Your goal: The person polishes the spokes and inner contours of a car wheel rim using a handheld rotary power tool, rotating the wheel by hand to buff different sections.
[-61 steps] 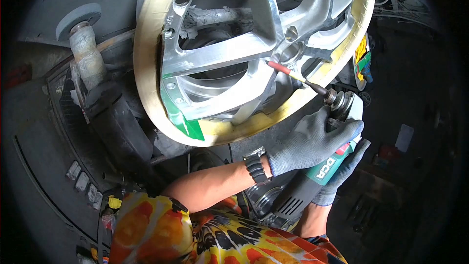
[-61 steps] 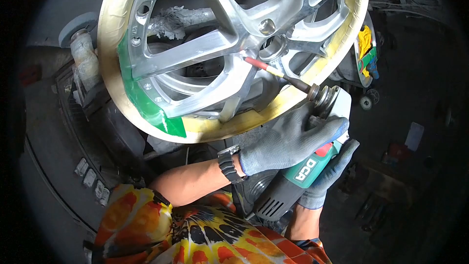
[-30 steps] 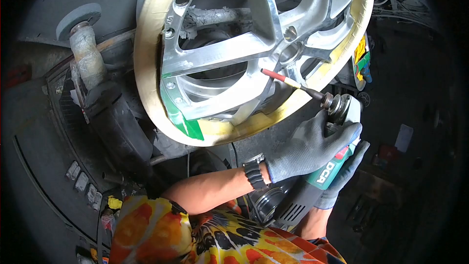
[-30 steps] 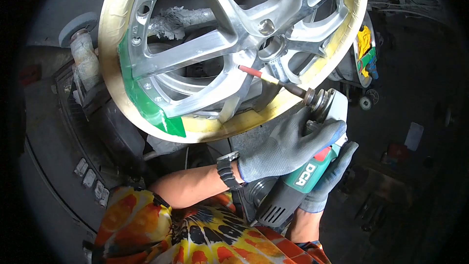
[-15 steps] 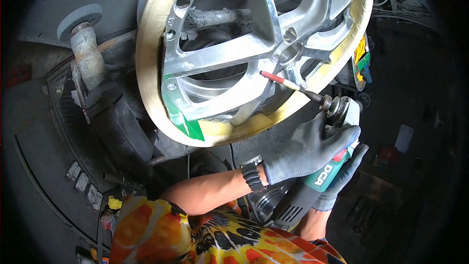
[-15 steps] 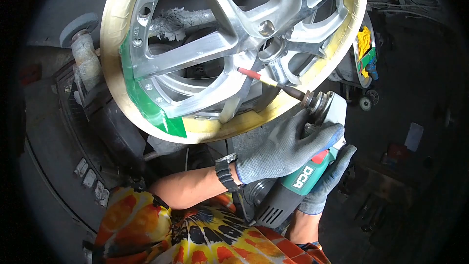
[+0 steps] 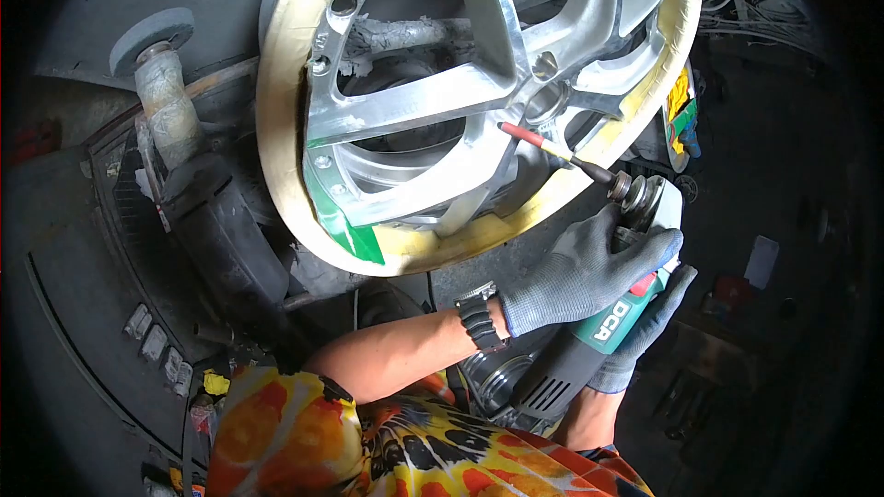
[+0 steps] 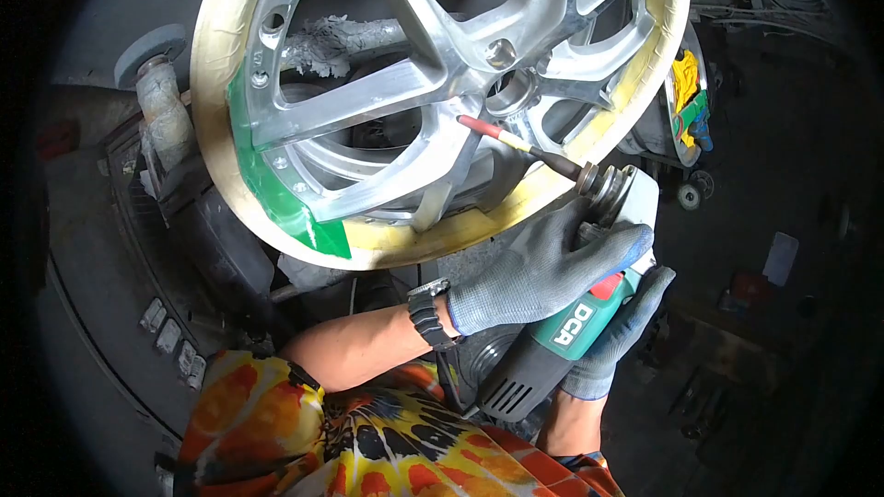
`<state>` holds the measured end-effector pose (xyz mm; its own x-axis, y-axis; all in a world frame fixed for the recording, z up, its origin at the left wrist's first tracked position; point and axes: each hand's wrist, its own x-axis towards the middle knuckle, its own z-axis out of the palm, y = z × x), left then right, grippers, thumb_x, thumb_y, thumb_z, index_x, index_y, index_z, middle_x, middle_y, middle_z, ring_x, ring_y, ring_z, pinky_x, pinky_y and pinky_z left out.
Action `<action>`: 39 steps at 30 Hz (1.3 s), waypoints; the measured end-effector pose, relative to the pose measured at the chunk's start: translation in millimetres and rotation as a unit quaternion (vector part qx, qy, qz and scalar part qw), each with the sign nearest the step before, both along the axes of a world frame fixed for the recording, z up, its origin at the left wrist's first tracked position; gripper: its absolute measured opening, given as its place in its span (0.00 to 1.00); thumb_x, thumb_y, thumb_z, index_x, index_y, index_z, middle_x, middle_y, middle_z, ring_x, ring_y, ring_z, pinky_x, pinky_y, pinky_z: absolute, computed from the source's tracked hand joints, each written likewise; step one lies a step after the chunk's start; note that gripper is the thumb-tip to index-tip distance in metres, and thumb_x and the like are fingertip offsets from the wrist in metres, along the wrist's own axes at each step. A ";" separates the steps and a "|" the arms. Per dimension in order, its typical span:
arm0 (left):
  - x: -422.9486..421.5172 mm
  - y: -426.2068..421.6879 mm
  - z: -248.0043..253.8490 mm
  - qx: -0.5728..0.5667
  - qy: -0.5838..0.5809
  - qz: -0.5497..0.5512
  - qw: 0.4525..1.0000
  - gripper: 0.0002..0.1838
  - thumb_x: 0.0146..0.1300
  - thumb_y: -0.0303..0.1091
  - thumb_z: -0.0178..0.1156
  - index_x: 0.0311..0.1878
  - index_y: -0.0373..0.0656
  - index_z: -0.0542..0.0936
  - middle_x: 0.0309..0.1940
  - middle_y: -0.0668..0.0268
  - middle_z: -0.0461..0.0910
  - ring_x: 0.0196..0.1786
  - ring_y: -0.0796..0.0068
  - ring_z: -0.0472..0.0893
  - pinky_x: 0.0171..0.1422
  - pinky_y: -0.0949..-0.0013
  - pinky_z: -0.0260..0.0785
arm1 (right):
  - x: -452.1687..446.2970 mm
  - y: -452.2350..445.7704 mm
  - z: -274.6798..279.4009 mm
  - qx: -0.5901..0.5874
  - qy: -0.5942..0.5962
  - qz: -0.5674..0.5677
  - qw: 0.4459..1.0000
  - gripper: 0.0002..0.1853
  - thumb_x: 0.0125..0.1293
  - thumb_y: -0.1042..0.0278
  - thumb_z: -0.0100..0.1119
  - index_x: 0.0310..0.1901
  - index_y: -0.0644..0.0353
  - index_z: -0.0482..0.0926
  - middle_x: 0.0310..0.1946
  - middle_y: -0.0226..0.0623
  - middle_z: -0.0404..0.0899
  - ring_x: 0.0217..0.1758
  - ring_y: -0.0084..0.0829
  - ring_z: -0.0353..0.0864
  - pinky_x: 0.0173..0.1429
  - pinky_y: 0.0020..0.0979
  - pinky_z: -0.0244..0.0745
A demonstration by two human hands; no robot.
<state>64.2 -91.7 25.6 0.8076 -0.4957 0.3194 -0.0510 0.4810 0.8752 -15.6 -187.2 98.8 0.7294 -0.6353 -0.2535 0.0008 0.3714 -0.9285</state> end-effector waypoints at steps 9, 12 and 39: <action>-3.7 2.7 0.4 0.002 -0.005 0.014 1.000 0.23 0.73 0.33 0.61 0.71 0.55 0.76 0.55 0.50 0.75 0.55 0.51 0.82 0.56 0.54 0.79 | -0.6 7.4 2.2 0.021 -0.007 0.033 0.999 0.34 0.81 0.37 0.45 0.71 0.61 0.72 0.63 0.44 0.80 0.63 0.38 0.82 0.70 0.41 0.78; -14.5 8.6 7.1 0.025 0.004 0.033 0.999 0.25 0.72 0.33 0.62 0.71 0.55 0.77 0.55 0.50 0.75 0.55 0.51 0.82 0.55 0.55 0.78 | -2.1 13.8 5.3 -0.001 0.020 0.012 1.000 0.35 0.81 0.37 0.45 0.71 0.61 0.72 0.63 0.44 0.80 0.63 0.38 0.83 0.70 0.41 0.78; -29.8 5.9 -5.1 0.097 -0.096 0.107 0.985 0.23 0.77 0.34 0.58 0.72 0.60 0.76 0.59 0.50 0.73 0.58 0.52 0.81 0.62 0.57 0.77 | -9.9 17.4 2.8 0.014 0.026 0.014 0.999 0.38 0.79 0.34 0.45 0.71 0.64 0.71 0.63 0.47 0.80 0.62 0.40 0.83 0.70 0.41 0.78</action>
<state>34.4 -85.9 20.5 0.8339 -0.3883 0.3923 -0.3065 0.2654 0.9141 -25.4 -169.8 101.6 0.7321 -0.6073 -0.3086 -0.0577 0.3961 -0.9164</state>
